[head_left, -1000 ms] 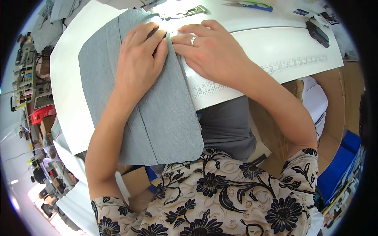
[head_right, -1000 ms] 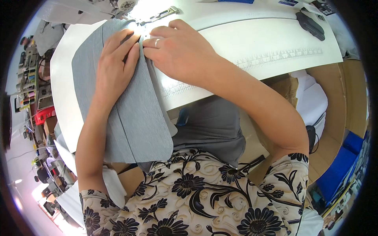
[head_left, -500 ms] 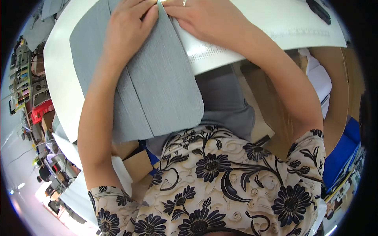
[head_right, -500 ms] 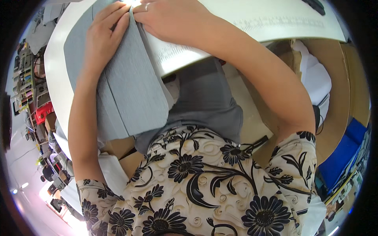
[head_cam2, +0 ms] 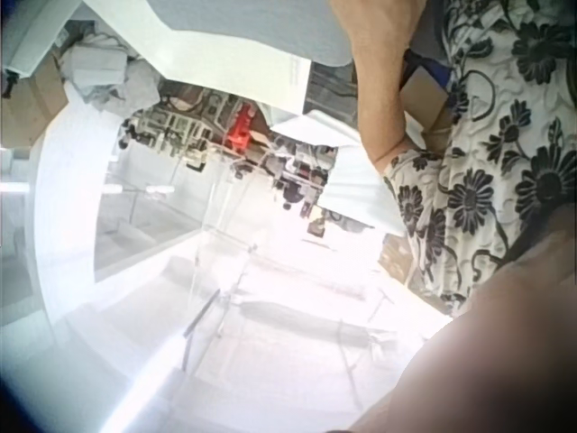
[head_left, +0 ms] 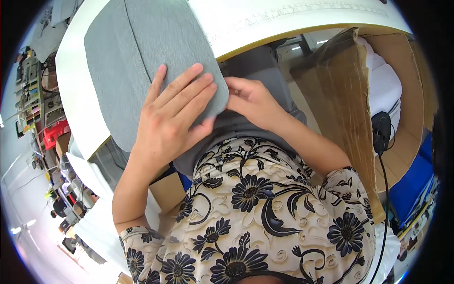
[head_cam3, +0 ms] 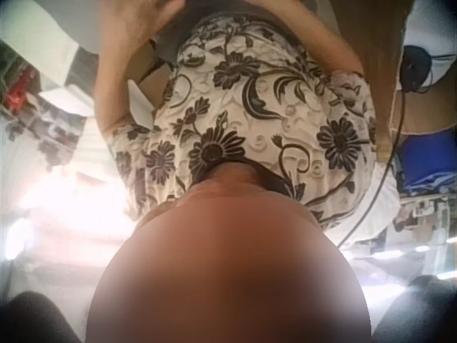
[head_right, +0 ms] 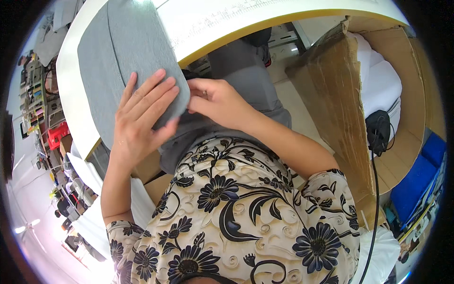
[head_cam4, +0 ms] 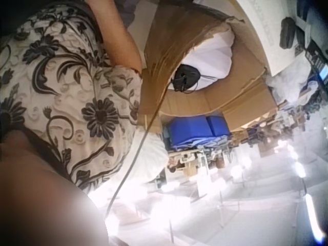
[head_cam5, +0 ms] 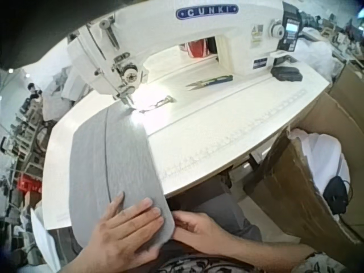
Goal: Sewing fabric pieces to assemble covers.
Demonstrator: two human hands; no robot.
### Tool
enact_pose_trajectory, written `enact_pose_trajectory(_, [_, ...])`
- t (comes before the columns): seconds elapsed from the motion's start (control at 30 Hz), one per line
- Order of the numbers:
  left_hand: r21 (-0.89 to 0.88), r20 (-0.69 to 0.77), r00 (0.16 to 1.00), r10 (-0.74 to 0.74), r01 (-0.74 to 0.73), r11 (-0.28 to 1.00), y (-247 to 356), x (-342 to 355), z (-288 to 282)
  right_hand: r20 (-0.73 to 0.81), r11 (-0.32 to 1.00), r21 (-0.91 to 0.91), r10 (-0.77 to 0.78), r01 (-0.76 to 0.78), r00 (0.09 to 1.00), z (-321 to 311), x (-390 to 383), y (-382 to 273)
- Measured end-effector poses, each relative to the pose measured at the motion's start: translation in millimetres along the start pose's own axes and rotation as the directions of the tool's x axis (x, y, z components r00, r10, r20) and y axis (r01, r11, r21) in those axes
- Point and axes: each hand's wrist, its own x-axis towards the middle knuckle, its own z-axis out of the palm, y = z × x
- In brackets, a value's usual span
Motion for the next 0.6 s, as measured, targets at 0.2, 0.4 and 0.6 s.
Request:
enact_pose_trajectory(0.2, [-0.126,-0.124,0.991,-0.057,0.041,0.991,-4,-9,2,-0.029,0.995,-0.066,0.073,-0.075,0.997,5,3,-17])
enact_pose_trajectory(0.4, [-0.019,-0.126,0.990,0.059,-0.061,0.998,-4,-10,4,0.046,0.993,-0.115,0.008,-0.003,0.999,4,-2,-20])
enact_pose_trajectory(0.6, [0.041,-0.153,0.985,0.077,-0.071,0.997,0,-13,11,0.041,0.994,-0.109,0.027,-0.023,0.999,5,-1,-27])
